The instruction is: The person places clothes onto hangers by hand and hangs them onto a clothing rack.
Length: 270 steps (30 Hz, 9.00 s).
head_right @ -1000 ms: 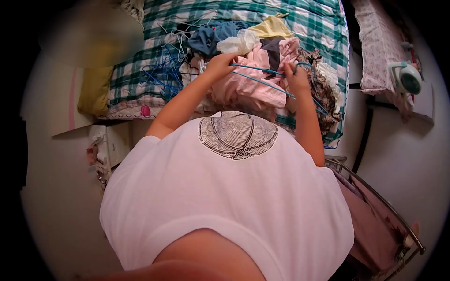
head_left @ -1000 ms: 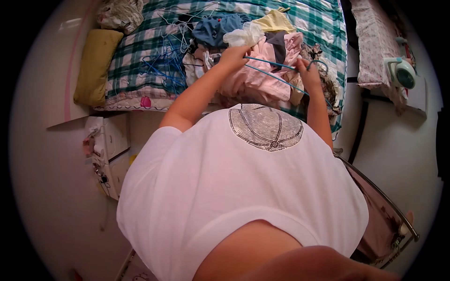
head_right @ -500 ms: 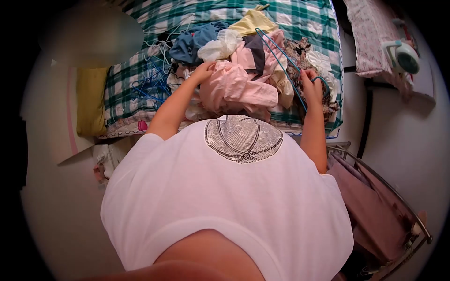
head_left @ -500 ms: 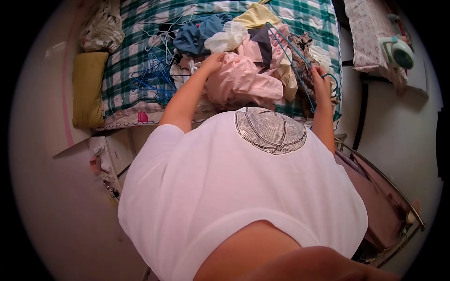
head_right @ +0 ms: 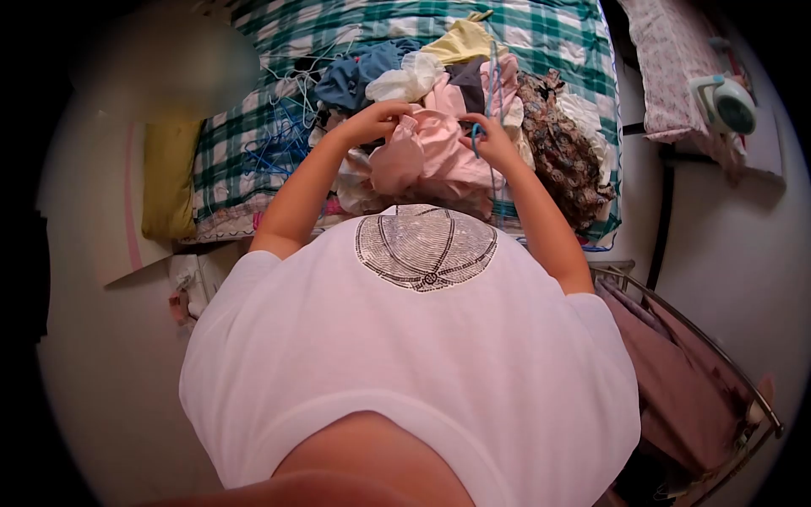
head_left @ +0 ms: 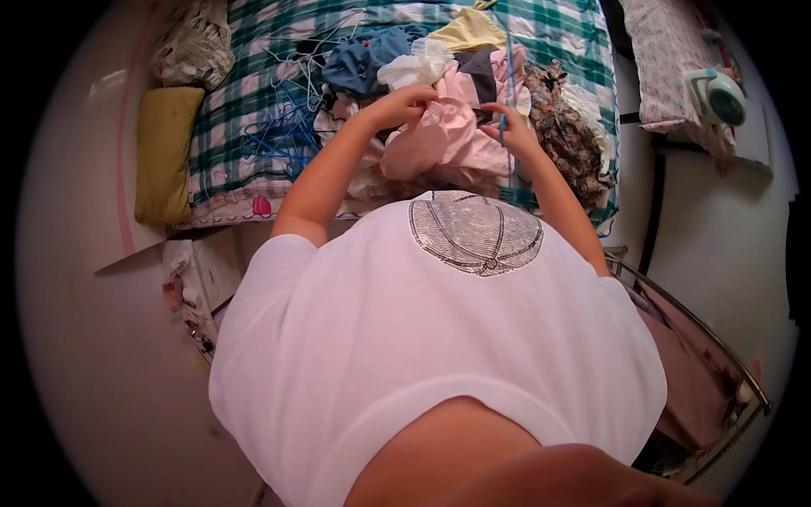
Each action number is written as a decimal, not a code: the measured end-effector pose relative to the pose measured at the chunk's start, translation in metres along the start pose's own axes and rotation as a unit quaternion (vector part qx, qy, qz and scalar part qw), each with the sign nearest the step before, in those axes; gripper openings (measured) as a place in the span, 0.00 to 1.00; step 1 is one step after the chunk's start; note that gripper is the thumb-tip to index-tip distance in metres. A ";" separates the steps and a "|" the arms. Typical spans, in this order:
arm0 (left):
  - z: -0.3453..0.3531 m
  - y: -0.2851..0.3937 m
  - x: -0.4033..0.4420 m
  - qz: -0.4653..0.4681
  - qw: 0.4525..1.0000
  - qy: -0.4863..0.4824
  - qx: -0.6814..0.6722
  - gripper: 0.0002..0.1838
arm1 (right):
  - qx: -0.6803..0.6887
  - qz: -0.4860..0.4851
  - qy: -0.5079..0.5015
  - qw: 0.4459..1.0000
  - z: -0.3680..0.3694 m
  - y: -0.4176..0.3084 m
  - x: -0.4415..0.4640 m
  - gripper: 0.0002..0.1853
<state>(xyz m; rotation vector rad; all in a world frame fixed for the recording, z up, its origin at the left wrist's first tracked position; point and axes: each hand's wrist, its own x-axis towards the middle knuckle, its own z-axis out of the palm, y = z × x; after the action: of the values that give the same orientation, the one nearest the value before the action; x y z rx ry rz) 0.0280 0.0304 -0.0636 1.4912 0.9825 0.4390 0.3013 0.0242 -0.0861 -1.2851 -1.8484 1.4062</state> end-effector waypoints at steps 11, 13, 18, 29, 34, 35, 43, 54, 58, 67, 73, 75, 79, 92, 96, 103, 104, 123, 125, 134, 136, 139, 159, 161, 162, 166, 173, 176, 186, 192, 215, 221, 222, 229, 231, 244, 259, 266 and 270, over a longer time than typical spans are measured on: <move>-0.015 0.048 -0.088 0.045 0.996 -0.014 0.077 0.11 | -0.117 -0.038 -0.195 0.973 0.041 0.071 0.057 0.09; -0.031 0.029 -0.098 -0.020 1.000 -0.020 0.006 0.11 | -0.163 -0.078 -0.206 0.962 0.030 0.094 0.060 0.13; -0.034 0.031 -0.107 -0.086 0.995 0.018 0.052 0.10 | -0.395 -0.053 -0.187 0.898 -0.028 0.034 0.017 0.17; -0.043 0.057 -0.080 0.039 0.901 0.082 0.425 0.07 | -0.223 -0.047 0.006 0.974 -0.112 -0.063 -0.010 0.14; -0.034 0.082 -0.078 0.085 0.840 0.131 0.519 0.06 | -0.329 -0.017 0.020 0.944 -0.114 -0.093 -0.029 0.15; -0.036 0.080 -0.075 0.113 0.839 0.154 0.509 0.06 | -0.340 -0.009 0.021 0.940 -0.114 -0.095 -0.031 0.16; -0.041 0.092 -0.070 0.129 0.915 0.086 0.371 0.07 | -0.058 -0.042 -0.013 0.997 -0.099 -0.052 -0.041 0.14; -0.027 0.100 -0.084 0.134 0.920 -0.004 0.369 0.04 | -0.072 -0.076 0.045 0.993 -0.116 -0.083 -0.039 0.15; -0.013 0.112 -0.085 0.127 0.920 -0.020 0.371 0.05 | -0.094 -0.101 0.007 0.990 -0.100 -0.106 -0.036 0.15; 0.001 0.090 -0.054 0.261 0.885 0.009 0.387 0.08 | -0.096 -0.152 -0.006 0.984 -0.046 -0.097 -0.014 0.13; 0.019 0.099 -0.057 0.220 0.850 0.188 0.440 0.11 | -0.014 -0.157 -0.003 0.987 -0.020 -0.109 -0.013 0.10; 0.009 0.098 -0.065 0.172 0.852 0.186 0.458 0.09 | 0.052 -0.142 0.010 0.988 -0.024 -0.108 -0.013 0.08; 0.000 0.087 -0.062 0.134 0.849 0.155 0.488 0.11 | -0.013 -0.161 -0.012 0.987 -0.030 -0.111 -0.003 0.07; 0.000 0.108 -0.071 0.134 0.846 0.321 0.404 0.10 | -0.233 -0.396 0.308 0.833 0.017 -0.082 0.006 0.21; -0.004 0.105 -0.077 0.167 0.852 0.341 0.360 0.11 | -0.178 -0.347 0.228 0.892 0.033 -0.047 0.018 0.19; -0.022 0.105 -0.100 0.203 0.865 0.368 0.274 0.11 | -0.254 -0.256 0.027 0.932 0.015 -0.019 0.018 0.11; -0.026 0.104 -0.106 0.216 0.866 0.366 0.262 0.10 | -0.263 -0.253 0.012 0.931 0.006 -0.014 0.017 0.11; -0.017 0.018 -0.121 0.124 0.865 0.305 0.378 0.08 | -0.244 -0.325 0.038 0.913 -0.028 -0.036 -0.012 0.12; -0.014 0.020 -0.115 0.126 0.878 0.321 0.331 0.08 | -0.127 -0.297 0.065 0.944 -0.022 -0.051 -0.019 0.15; -0.008 0.043 -0.116 0.154 0.907 0.303 0.247 0.09 | -0.307 -0.201 0.056 0.928 -0.060 -0.019 -0.019 0.13; -0.002 0.045 -0.111 0.169 0.907 0.293 0.251 0.09 | -0.289 -0.165 0.035 0.942 -0.056 -0.028 -0.033 0.10; 0.002 0.056 -0.112 0.149 0.913 0.269 0.267 0.09 | -0.216 -0.118 0.010 0.969 -0.048 -0.045 -0.047 0.08; 0.008 0.055 -0.070 0.308 0.900 0.173 0.254 0.10 | 0.033 0.067 0.236 0.969 0.006 -0.075 -0.227 0.14; 0.023 0.070 -0.065 0.322 0.896 0.154 0.265 0.11 | 0.027 0.070 0.292 0.953 0.013 -0.076 -0.252 0.14; 0.030 0.073 -0.059 0.334 0.895 0.144 0.257 0.11 | 0.004 0.067 0.324 0.944 0.015 -0.075 -0.265 0.14; 0.072 0.090 -0.055 0.357 0.913 0.078 0.182 0.11 | 0.039 0.075 0.378 0.922 0.023 -0.086 -0.321 0.13; 0.176 0.122 -0.077 0.394 0.895 -0.025 0.208 0.13 | 0.012 0.122 0.489 0.864 0.058 -0.094 -0.455 0.13; 0.244 0.141 -0.098 0.413 0.877 -0.102 0.226 0.14 | -0.037 0.155 0.546 0.822 0.083 -0.089 -0.530 0.15; 0.460 0.164 -0.156 0.435 0.826 -0.305 0.190 0.14 | -0.068 0.316 0.695 0.642 0.197 -0.101 -0.734 0.18; 0.561 0.184 -0.172 0.484 0.800 -0.286 0.208 0.12 | -0.055 0.310 0.780 0.541 0.230 -0.101 -0.797 0.14; 0.973 0.265 -0.151 0.284 0.696 -0.659 -0.028 0.15 | 0.021 0.111 0.862 0.494 0.007 0.022 -0.917 0.14; 1.027 0.267 -0.177 0.208 0.651 -0.723 -0.099 0.18 | -0.017 0.125 0.922 0.367 -0.008 0.035 -0.963 0.10; 1.033 0.273 -0.180 0.205 0.655 -0.721 -0.093 0.18 | -0.013 0.116 0.926 0.359 -0.011 0.038 -0.971 0.10; 1.084 0.287 -0.184 0.108 0.585 -0.794 -0.124 0.19 | 0.001 0.072 0.949 0.306 -0.028 0.059 -1.021 0.17; 1.103 0.292 -0.181 0.119 0.570 -0.803 -0.130 0.18 | 0.006 0.060 0.949 0.309 -0.035 0.065 -1.042 0.19; 1.233 0.440 -0.167 0.728 0.601 -0.327 -0.040 0.14 | 0.100 0.023 0.888 0.449 -0.143 0.040 -1.247 0.29; 1.325 0.449 -0.154 0.754 0.619 -0.172 0.134 0.21 | 0.069 -0.117 0.788 0.600 -0.313 0.027 -1.351 0.30; 1.324 0.451 -0.148 0.727 0.656 -0.166 0.118 0.20 | 0.105 -0.130 0.753 0.637 -0.347 0.043 -1.347 0.29; 1.327 0.454 -0.152 0.720 0.670 -0.150 0.104 0.21 | 0.111 -0.135 0.745 0.643 -0.346 0.047 -1.346 0.29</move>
<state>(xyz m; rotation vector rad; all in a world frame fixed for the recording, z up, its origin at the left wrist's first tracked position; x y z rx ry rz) 1.0944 -0.8675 0.1504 2.2404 -0.6776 1.1413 1.1941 -1.0009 0.2049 -1.2257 -0.5638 0.0502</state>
